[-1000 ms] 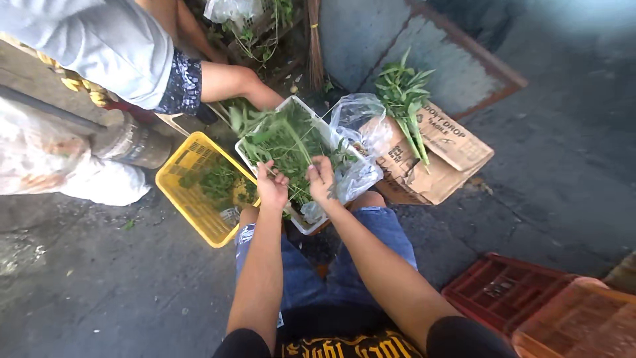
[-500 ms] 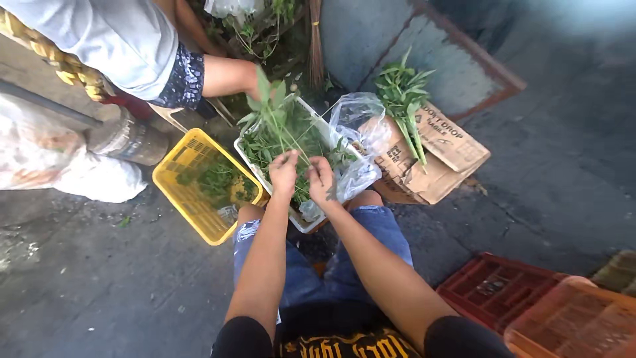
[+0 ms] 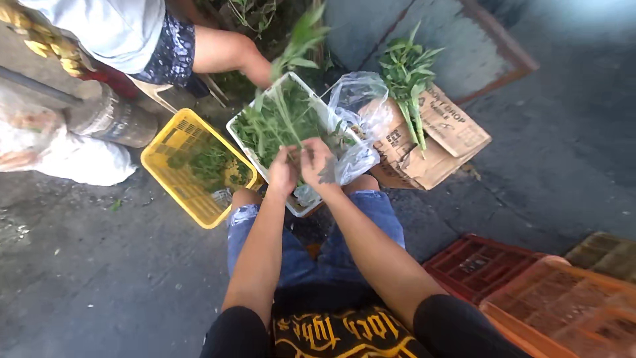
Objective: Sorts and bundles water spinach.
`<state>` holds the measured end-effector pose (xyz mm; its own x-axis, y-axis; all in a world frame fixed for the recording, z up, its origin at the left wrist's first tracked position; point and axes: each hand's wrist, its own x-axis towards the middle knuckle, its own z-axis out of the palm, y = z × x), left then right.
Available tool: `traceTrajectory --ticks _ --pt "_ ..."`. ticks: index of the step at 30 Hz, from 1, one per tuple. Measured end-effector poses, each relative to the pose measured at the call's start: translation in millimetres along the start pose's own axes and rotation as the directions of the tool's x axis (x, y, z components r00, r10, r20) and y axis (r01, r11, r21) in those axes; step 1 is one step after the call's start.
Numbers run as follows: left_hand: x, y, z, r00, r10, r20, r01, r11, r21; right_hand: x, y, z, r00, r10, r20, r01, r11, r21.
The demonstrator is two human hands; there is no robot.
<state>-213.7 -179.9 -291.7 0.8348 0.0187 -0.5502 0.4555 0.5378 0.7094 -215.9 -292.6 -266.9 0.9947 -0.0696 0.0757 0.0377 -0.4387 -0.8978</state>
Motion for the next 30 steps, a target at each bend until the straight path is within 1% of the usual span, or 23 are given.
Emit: traceTrajectory --ticks 2,3,5,6,8,9,10,11,12,13,14,15,16,17,18,19,20,21,23,25,26,28,30 --pt "5.6 5.0 10.8 0.997 0.059 -0.051 -0.057 0.998 0.031 -3.2 10.2 5.6 0.992 0.028 0.124 -0.018 0.997 -0.074" --pt "9.2 10.8 13.9 0.992 0.071 -0.106 -0.068 0.997 0.035 -4.7 16.4 7.2 0.990 0.044 0.136 -0.038 0.998 -0.041" --pt "14.3 28.4 15.4 0.979 0.081 -0.185 -0.096 0.993 -0.072 -7.0 25.6 6.2 0.985 0.150 0.085 -0.164 0.967 0.195" --pt "14.2 37.2 14.0 0.976 0.094 -0.196 -0.124 0.982 -0.145 -8.9 27.4 5.6 0.965 0.257 0.046 -0.256 0.893 0.371" --pt "10.9 40.2 12.4 0.974 0.154 -0.168 -0.192 0.952 -0.240 -11.2 17.9 8.3 0.840 0.541 0.054 -0.431 0.602 0.672" --pt "7.9 32.7 12.6 0.977 0.176 -0.117 -0.199 0.955 -0.219 -9.3 8.6 12.6 0.770 0.632 0.094 -0.461 0.448 0.766" --pt "4.0 21.9 13.6 0.983 0.175 -0.050 -0.180 0.973 -0.145 -4.5 0.2 19.0 0.737 0.664 0.126 -0.448 0.339 0.827" --pt "-0.7 12.8 14.2 0.990 0.141 0.010 -0.140 0.989 -0.054 2.7 -6.4 25.8 0.734 0.666 0.134 -0.427 0.298 0.854" --pt "-4.8 11.0 11.2 0.993 0.112 0.043 -0.112 0.994 -0.003 10.5 -7.6 31.5 0.754 0.644 0.131 -0.427 0.328 0.843" --pt "-7.2 18.9 2.5 0.994 0.103 0.046 -0.103 0.995 -0.018 17.2 -0.6 36.5 0.793 0.595 0.134 -0.440 0.406 0.801" --pt "-7.5 32.8 -11.9 0.993 0.118 0.029 -0.115 0.989 -0.093 21.5 10.7 40.2 0.839 0.525 0.140 -0.454 0.534 0.713" --pt "-6.1 48.5 -27.7 0.989 0.149 0.001 -0.145 0.968 -0.203 23.9 25.4 43.8 0.888 0.437 0.144 -0.442 0.723 0.531" --pt "-5.5 62.9 -43.2 0.982 0.186 -0.036 -0.188 0.929 -0.319 22.8 40.1 46.1 0.921 0.334 0.200 -0.375 0.900 0.222" --pt "-6.9 74.9 -56.3 0.975 0.213 -0.068 -0.222 0.884 -0.411 18.2 52.9 50.6 0.903 0.284 0.321 -0.248 0.957 -0.148" --pt "-8.3 84.7 -64.8 0.967 0.236 -0.092 -0.251 0.848 -0.466 12.2 64.5 60.6 0.848 0.291 0.444 -0.087 0.901 -0.424" --pt "-11.3 90.2 -70.1 0.964 0.241 -0.108 -0.263 0.835 -0.483 4.7 78.2 72.5 0.788 0.306 0.534 0.065 0.821 -0.568" --pt "-14.8 91.6 -73.6 0.964 0.239 -0.116 -0.265 0.840 -0.473 -0.4 93.1 81.3 0.747 0.301 0.592 0.183 0.764 -0.619" --pt "-18.5 90.8 -77.8 0.966 0.233 -0.113 -0.259 0.856 -0.447 -1.1 106.1 85.9 0.738 0.276 0.616 0.250 0.736 -0.629" --pt "-26.5 87.6 -91.3 0.964 0.236 -0.118 -0.264 0.883 -0.387 10.4 112.3 82.7 0.812 0.176 0.556 0.264 0.739 -0.619" --pt "-34.2 79.5 -98.7 0.955 0.237 -0.176 -0.289 0.874 -0.390 32.0 89.5 66.4 0.910 0.040 0.413 0.240 0.761 -0.603" --pt "-37.4 70.2 -95.3 0.955 0.206 -0.215 -0.280 0.867 -0.412 40.2 73.0 55.8 0.939 -0.025 0.344 0.240 0.764 -0.598" --pt "-40.6 45.8 -69.9 0.961 0.075 -0.266 -0.198 0.860 -0.470 52.4 39.7 36.5 0.947 -0.174 0.269 0.304 0.754 -0.582" --pt "-37.1 29.3 -34.5 0.976 0.010 -0.216 -0.112 0.876 -0.469 60.0 10.1 25.2 0.904 -0.330 0.271 0.426 0.717 -0.552"
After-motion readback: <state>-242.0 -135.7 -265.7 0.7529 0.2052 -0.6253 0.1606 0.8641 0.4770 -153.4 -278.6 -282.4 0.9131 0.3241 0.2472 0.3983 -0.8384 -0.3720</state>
